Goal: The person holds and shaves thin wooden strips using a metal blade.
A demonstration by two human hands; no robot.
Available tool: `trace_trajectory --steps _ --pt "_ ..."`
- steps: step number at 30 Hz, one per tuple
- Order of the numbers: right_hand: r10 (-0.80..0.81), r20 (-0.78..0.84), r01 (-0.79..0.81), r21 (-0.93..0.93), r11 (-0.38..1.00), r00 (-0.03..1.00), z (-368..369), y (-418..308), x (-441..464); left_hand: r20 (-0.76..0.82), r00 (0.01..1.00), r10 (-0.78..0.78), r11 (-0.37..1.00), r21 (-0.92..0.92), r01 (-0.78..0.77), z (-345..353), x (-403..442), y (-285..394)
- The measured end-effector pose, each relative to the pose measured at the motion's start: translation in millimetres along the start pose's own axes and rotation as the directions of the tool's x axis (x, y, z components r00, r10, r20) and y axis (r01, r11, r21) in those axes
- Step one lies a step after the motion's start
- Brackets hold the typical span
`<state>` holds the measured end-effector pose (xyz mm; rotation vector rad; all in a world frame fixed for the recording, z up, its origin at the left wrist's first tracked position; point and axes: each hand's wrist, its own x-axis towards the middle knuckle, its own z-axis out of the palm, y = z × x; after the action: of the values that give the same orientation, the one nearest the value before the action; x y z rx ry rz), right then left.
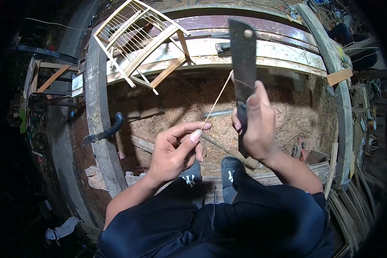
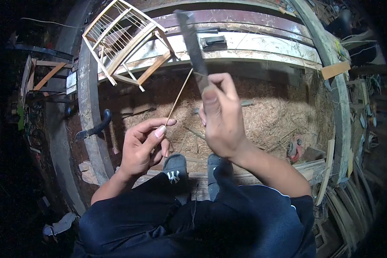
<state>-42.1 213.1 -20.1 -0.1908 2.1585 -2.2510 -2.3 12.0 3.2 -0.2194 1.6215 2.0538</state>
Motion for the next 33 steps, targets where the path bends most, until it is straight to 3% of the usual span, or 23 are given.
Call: trace_trajectory --steps 3,5,7,9,11,19,21,23,25,28,29,31,33 --pt "-0.204 0.102 0.225 -0.304 0.926 0.974 0 5 -4 -0.008 1.000 -0.016 0.995 -0.095 0.015 0 0 3" --pt "-0.311 0.150 0.343 -0.296 0.891 0.938 6 4 -8 -0.013 0.999 -0.033 0.994 -0.102 0.032 -2 0 2" --pt "-0.460 0.274 0.527 -0.272 0.805 0.845 9 0 -6 -0.057 0.994 -0.095 0.994 0.046 0.097 -7 0 -6" --pt "-0.390 0.293 0.473 -0.308 0.826 0.873 10 4 -19 -0.084 0.988 0.128 0.988 0.098 -0.120 -9 -4 -14" --pt "-0.381 0.285 0.459 -0.298 0.837 0.879 14 4 -20 -0.033 0.998 0.050 0.998 -0.025 -0.051 -9 -4 -9" --pt "-0.423 0.280 0.497 -0.291 0.818 0.861 17 4 -21 -0.094 0.995 0.015 0.993 -0.118 -0.026 -4 -7 -9" --pt "-0.313 0.223 0.368 -0.277 0.888 0.923 17 6 -25 -0.111 0.994 0.015 0.986 -0.161 -0.033 -11 -10 -19" --pt "-0.345 0.243 0.412 -0.331 0.849 0.907 14 0 -19 -0.027 0.998 0.049 0.972 -0.228 -0.053 -22 -13 -28" --pt "-0.425 0.251 0.485 -0.278 0.829 0.870 16 4 -19 -0.047 0.999 -0.004 0.976 -0.217 -0.006 -15 -13 -18" --pt "-0.427 0.218 0.476 -0.301 0.826 0.878 15 6 -16 -0.124 0.991 -0.047 0.971 -0.240 0.016 -7 -12 -8" --pt "-0.427 0.204 0.472 -0.313 0.824 0.881 15 6 -15 -0.159 0.987 0.028 0.974 -0.219 -0.062 -7 -12 -14" --pt "-0.394 0.157 0.423 -0.280 0.862 0.906 15 8 -17 -0.093 0.995 0.038 0.976 -0.213 -0.057 -10 -10 -13" --pt "-0.415 0.251 0.476 -0.281 0.834 0.875 15 1 -19 -0.108 0.992 -0.060 0.962 -0.272 0.029 -8 -15 -9"
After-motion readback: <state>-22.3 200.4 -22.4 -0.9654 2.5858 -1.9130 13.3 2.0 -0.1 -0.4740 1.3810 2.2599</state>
